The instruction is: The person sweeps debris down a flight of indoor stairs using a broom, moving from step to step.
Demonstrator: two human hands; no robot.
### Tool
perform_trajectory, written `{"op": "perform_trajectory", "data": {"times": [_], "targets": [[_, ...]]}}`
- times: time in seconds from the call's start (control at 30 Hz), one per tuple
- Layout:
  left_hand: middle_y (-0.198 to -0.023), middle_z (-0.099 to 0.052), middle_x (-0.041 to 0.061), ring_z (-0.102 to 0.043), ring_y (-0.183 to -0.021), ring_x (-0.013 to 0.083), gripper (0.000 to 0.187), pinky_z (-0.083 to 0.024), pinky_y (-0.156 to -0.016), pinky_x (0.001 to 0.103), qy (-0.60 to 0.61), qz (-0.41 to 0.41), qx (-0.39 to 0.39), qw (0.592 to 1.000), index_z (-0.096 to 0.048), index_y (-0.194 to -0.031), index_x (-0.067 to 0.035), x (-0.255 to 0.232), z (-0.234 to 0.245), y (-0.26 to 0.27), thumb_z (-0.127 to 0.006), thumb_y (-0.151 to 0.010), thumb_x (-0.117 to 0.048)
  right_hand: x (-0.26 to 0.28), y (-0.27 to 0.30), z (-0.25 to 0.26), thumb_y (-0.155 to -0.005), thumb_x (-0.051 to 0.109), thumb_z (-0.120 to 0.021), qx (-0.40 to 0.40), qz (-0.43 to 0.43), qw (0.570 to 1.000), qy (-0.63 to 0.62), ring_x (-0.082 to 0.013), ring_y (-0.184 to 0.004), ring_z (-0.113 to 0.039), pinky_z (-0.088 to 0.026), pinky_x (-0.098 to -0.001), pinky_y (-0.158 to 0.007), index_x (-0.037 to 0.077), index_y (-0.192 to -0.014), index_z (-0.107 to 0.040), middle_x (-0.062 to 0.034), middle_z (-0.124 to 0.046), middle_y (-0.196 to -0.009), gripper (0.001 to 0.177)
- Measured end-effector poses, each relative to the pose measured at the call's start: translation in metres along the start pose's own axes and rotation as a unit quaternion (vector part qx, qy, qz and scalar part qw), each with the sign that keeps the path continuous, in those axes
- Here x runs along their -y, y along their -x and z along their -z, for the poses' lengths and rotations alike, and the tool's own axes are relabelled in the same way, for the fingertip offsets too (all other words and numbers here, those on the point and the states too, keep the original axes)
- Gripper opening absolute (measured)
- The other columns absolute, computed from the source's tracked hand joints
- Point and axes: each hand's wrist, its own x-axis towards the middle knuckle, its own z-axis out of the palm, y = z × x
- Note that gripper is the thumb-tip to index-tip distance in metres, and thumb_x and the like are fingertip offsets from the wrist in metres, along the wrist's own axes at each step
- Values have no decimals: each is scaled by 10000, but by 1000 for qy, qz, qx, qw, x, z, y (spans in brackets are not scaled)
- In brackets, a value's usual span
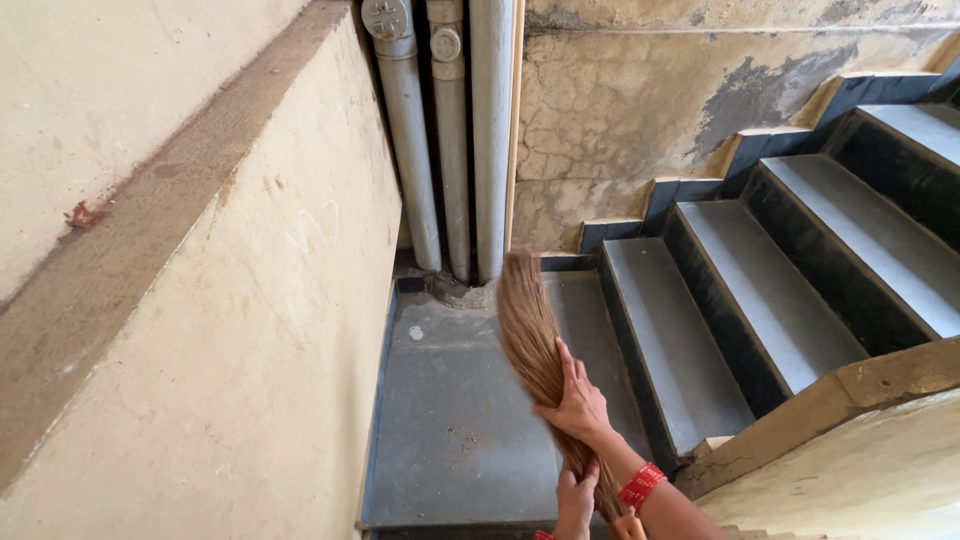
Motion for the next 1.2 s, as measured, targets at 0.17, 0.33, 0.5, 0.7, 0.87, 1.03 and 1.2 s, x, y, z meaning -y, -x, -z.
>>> {"op": "perform_trajectory", "data": {"times": [0.17,0.33,0.5,0.7,0.87,1.03,1.2], "targets": [[-1434,-622,168,-619,-1295,286,845,-474,-1127,415,-6,215,24,976,-397,-1484,-131,-56,46,3,-817,-752,-179,-36,6,-27,-687,183,-722,-12,28,999,-30,-444,-1003,-673,-560,-525,-860,280,-1616,-96,-211,-657,-1256,1125],[-1516,-570,92,-506,-1370,258,1111,-376,-1136,411,49,162,59,984,-252,-1586,-133,-129,63,-41,-847,-721,-495,-83,34,-65,-727,204,-724,18,25,998,-47,-423,-1004,-688,-569,-502,-851,213,-1587,-131,-229,-688,-1129,1044],[-1388,-637,97,-592,-1276,282,922,-471,-1112,424,65,89,115,987,-412,-1518,-84,-165,60,-76,-765,-786,-521,-79,60,-73,-724,166,-702,75,27,997,-9,-437,-1027,-665,-547,-508,-881,210,-1593,-123,-230,-660,-1186,1045],[-960,-705,67,-672,-921,219,485,-575,-853,398,38,68,61,995,-633,-1179,-47,-148,67,-110,-704,-906,-441,-74,78,-59,-708,119,-677,111,51,993,-7,-436,-1022,-653,-543,-513,-843,244,-1591,-124,-187,-644,-1270,1049],[-856,-653,34,-609,-758,163,357,-542,-692,330,39,41,26,998,-623,-1077,-25,-119,80,-140,-697,-998,-365,-93,98,-66,-737,116,-659,151,23,988,26,-408,-968,-675,-546,-503,-832,264,-1612,-97,-158,-661,-1217,1050],[-780,-647,29,-635,-694,152,232,-540,-667,308,29,62,3,998,-703,-1016,-44,-98,93,-169,-584,-1017,-244,-122,118,-76,-800,171,-706,184,11,981,52,-400,-935,-680,-537,-509,-803,261,-1615,-57,-162,-655,-1160,1045],[-737,-611,20,-602,-654,136,246,-570,-639,311,32,17,-35,999,-704,-989,-19,-83,121,-199,-600,-1053,-233,-153,128,-79,-809,170,-693,217,-40,971,94,-370,-958,-694,-554,-485,-841,273,-1619,-3,-151,-658,-1160,1069]]}}
